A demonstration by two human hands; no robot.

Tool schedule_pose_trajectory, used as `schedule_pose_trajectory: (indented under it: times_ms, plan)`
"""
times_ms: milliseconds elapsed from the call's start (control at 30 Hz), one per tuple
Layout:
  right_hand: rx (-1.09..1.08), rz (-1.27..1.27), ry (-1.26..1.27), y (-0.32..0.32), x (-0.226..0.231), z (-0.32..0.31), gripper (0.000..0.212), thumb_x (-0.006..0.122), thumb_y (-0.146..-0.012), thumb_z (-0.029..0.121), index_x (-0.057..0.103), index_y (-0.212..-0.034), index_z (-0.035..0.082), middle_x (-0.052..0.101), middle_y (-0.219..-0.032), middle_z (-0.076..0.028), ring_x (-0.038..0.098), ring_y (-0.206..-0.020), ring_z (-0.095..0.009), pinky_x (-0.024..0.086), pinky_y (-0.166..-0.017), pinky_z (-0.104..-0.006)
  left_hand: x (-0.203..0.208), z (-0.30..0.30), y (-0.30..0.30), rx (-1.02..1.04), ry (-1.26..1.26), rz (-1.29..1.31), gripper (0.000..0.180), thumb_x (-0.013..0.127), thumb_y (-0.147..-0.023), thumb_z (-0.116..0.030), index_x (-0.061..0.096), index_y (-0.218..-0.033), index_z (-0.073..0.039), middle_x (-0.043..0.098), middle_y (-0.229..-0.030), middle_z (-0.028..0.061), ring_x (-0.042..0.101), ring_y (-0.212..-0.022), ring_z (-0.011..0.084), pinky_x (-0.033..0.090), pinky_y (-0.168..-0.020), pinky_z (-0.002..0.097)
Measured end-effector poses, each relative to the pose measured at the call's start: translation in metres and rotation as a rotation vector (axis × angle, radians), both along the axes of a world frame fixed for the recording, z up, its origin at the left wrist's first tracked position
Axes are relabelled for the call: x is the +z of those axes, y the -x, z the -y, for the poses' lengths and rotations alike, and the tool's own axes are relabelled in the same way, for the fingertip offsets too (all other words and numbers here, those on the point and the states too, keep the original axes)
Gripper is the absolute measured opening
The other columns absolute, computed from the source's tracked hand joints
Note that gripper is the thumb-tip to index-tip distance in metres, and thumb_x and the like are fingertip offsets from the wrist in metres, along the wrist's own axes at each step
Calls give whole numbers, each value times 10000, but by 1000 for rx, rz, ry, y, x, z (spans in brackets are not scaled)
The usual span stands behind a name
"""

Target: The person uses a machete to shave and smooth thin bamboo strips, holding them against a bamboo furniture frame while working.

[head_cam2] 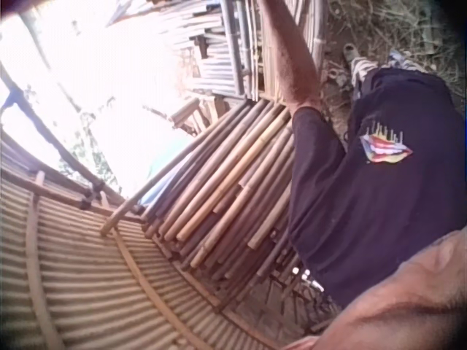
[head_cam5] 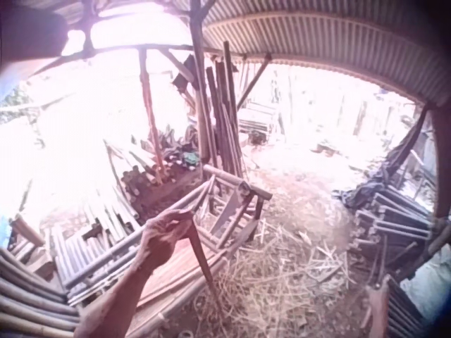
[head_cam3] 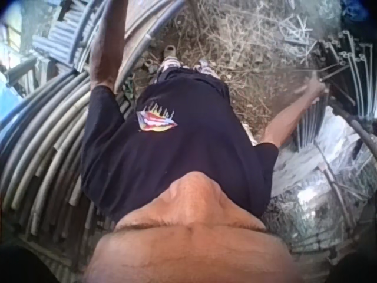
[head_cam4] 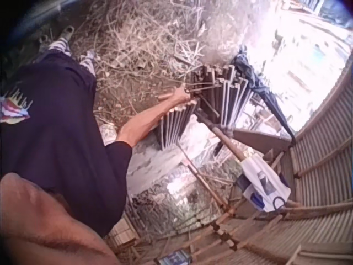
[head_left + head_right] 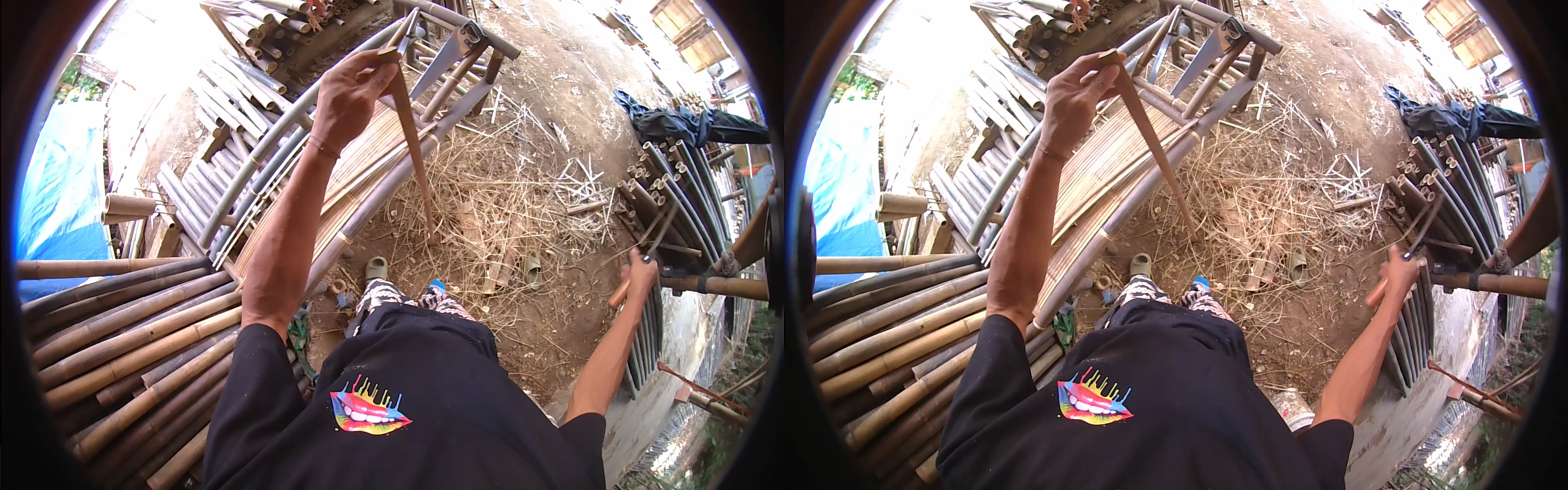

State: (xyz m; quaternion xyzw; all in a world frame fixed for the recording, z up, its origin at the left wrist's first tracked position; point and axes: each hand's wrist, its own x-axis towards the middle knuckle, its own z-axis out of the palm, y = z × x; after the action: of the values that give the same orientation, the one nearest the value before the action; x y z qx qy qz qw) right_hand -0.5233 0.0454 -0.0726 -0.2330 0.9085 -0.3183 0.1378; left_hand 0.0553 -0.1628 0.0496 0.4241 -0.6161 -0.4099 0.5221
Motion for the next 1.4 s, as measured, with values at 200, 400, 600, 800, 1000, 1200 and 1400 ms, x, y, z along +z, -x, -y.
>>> schedule_pose_trajectory:
  times_ms: [200,400,600,800,1000,1200,1400]
  plan:
    - [203,652,-37,-140,-13,-47,172,566,-919,102,499,-1044,4,543,-727,-46,555,-528,-116,474,-406,-232,25,-12,33,-56,154,292,310,701,-865,-79,613,-1161,-53,661,-954,37,673,-879,123,562,-778,242]
    - [701,615,479,-272,41,-42,471,461,-995,180,336,-1417,12,531,-761,-23,545,-569,-77,501,-440,-216,24,-33,58,-118,181,100,366,715,-830,-12,543,-1153,-17,635,-989,78,664,-934,153,580,-804,273]
    - [916,375,577,-324,122,-23,403,504,-994,264,458,-1280,-16,503,-662,0,495,-510,-78,410,-429,-245,19,-63,79,-211,339,150,363,715,-802,51,549,-1117,-20,593,-1042,84,642,-974,152,590,-810,305]
    - [968,306,550,-335,159,-16,322,549,-974,209,509,-1170,-43,606,-747,-142,619,-627,-222,487,-571,-355,23,-78,87,-264,394,166,328,724,-801,-3,581,-1093,-35,687,-943,90,694,-879,169,587,-785,313]
    - [958,315,532,-339,161,-19,312,550,-972,200,510,-1165,-43,627,-775,-182,649,-671,-278,495,-605,-376,20,-81,89,-265,386,133,320,720,-803,-1,596,-1096,-30,684,-946,85,692,-873,169,586,-788,314]
    - [953,372,472,-337,169,-20,299,545,-975,196,507,-1162,-34,621,-756,-185,646,-651,-286,491,-595,-386,20,-82,90,-264,385,132,320,722,-803,-7,597,-1097,-29,682,-943,83,691,-880,168,585,-795,313]
    - [941,321,454,-339,172,-18,281,541,-976,198,506,-1135,-31,615,-709,-184,649,-611,-304,482,-545,-399,23,-80,91,-280,334,161,325,733,-802,-42,596,-1097,-29,680,-974,95,685,-914,174,575,-830,335]
